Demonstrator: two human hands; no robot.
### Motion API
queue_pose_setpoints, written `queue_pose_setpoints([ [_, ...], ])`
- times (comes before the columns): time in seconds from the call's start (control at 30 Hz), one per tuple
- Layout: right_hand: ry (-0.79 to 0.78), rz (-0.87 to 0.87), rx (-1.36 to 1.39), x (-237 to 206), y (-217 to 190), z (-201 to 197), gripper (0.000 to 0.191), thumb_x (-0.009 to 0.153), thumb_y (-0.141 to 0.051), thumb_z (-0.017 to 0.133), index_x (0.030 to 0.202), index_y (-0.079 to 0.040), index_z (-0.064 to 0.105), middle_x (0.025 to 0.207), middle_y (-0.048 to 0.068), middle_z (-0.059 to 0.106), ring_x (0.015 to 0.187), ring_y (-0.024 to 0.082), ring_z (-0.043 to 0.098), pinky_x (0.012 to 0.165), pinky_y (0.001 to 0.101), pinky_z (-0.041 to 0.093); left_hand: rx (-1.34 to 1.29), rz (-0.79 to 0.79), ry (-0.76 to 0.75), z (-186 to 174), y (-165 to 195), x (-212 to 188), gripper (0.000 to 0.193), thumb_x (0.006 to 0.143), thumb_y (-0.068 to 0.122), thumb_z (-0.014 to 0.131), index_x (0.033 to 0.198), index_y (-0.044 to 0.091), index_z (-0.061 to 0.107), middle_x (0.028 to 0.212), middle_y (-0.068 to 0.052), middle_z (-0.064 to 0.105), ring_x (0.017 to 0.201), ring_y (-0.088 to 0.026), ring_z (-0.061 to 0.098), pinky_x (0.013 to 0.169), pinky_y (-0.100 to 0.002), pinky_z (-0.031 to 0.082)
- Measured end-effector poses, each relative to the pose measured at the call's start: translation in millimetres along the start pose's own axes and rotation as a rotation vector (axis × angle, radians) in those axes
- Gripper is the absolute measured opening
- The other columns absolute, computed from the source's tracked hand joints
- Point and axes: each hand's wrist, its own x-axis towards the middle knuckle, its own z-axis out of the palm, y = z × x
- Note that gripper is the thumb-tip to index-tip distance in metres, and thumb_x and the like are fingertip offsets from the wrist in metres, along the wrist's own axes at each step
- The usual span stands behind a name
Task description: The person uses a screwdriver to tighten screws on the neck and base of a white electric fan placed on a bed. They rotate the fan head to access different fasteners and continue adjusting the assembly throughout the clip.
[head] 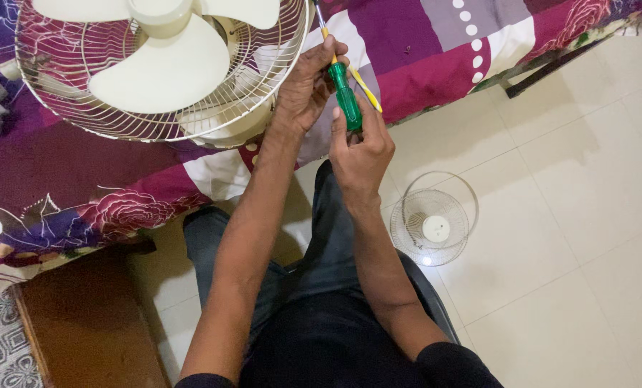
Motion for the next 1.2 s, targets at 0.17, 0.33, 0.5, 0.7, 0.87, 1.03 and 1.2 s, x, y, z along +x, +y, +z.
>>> queue_pose_setpoints([
  [0.17, 0.011, -0.088, -0.012, -4, 8, 1, 0.026, 0.104, -0.022, 0.071, 0.12, -0.001, 0.068, 0.094, 0.012, 0.068, 0.073, 0.022, 0.068, 0.067, 0.0361, 0.054, -0.039, -0.004, -0.041, 0, 0, -3, 0.031, 0.094, 0.028, 0.08, 0.105, -0.001, 0.074, 0.088, -0.009, 0.073, 0.079, -0.018, 0.07, 0.077, -0.031, 0.061],
  [0.33, -0.02, -0.041, -0.029, -4, 12, 2, 0.02, 0.103, -0.02, 0.07, 0.113, -0.002, 0.072, 0.087, 0.012, 0.068, 0.072, 0.024, 0.068, 0.066, 0.0373, 0.053, -0.115, -0.047, -0.084, 1, 1, -6, 0.038, 0.095, 0.03, 0.077, 0.113, -0.003, 0.068, 0.091, -0.01, 0.071, 0.082, -0.02, 0.071, 0.077, -0.032, 0.063],
  [0.5, 0.026, -0.061, -0.009, -3, 9, 2, 0.018, 0.101, -0.013, 0.072, 0.114, -0.002, 0.071, 0.088, 0.012, 0.067, 0.07, 0.023, 0.066, 0.065, 0.0359, 0.052, -0.11, -0.023, -0.089, 2, 4, -6, 0.045, 0.095, 0.032, 0.077, 0.118, -0.005, 0.067, 0.095, -0.01, 0.071, 0.085, -0.02, 0.072, 0.08, -0.033, 0.065],
  [0.7, 0.033, -0.133, -0.072, -3, 5, 1, 0.023, 0.096, -0.007, 0.076, 0.119, -0.003, 0.072, 0.085, 0.01, 0.06, 0.067, 0.022, 0.061, 0.062, 0.0368, 0.048, -0.172, -0.008, 0.011, -2, 3, -1, 0.034, 0.091, 0.02, 0.085, 0.11, -0.004, 0.072, 0.096, -0.01, 0.073, 0.086, -0.018, 0.072, 0.078, -0.028, 0.063],
  [0.87, 0.049, -0.157, -0.082, -4, 4, 0, 0.03, 0.095, -0.007, 0.077, 0.124, -0.004, 0.07, 0.091, 0.01, 0.061, 0.073, 0.022, 0.062, 0.066, 0.0359, 0.05, -0.15, 0.014, 0.018, -9, -2, 3, 0.033, 0.09, 0.021, 0.084, 0.108, -0.005, 0.073, 0.094, -0.01, 0.074, 0.082, -0.019, 0.073, 0.075, -0.03, 0.064],
  [1.03, 0.033, -0.113, -0.017, -7, 3, 0, 0.03, 0.098, -0.01, 0.075, 0.127, -0.003, 0.068, 0.099, 0.013, 0.065, 0.081, 0.025, 0.067, 0.072, 0.037, 0.053, -0.191, -0.025, 0.015, -14, -6, 6, 0.033, 0.092, 0.02, 0.079, 0.112, -0.004, 0.071, 0.096, -0.011, 0.073, 0.083, -0.02, 0.073, 0.077, -0.033, 0.065],
  [1.2, -0.008, -0.072, 0.033, -6, 9, 1, 0.032, 0.105, -0.023, 0.07, 0.127, -0.001, 0.066, 0.106, 0.017, 0.069, 0.087, 0.028, 0.07, 0.075, 0.0381, 0.056, -0.22, -0.038, 0.004, -15, -7, 7, 0.032, 0.093, 0.019, 0.079, 0.113, -0.004, 0.069, 0.095, -0.01, 0.073, 0.083, -0.02, 0.073, 0.077, -0.034, 0.065],
])
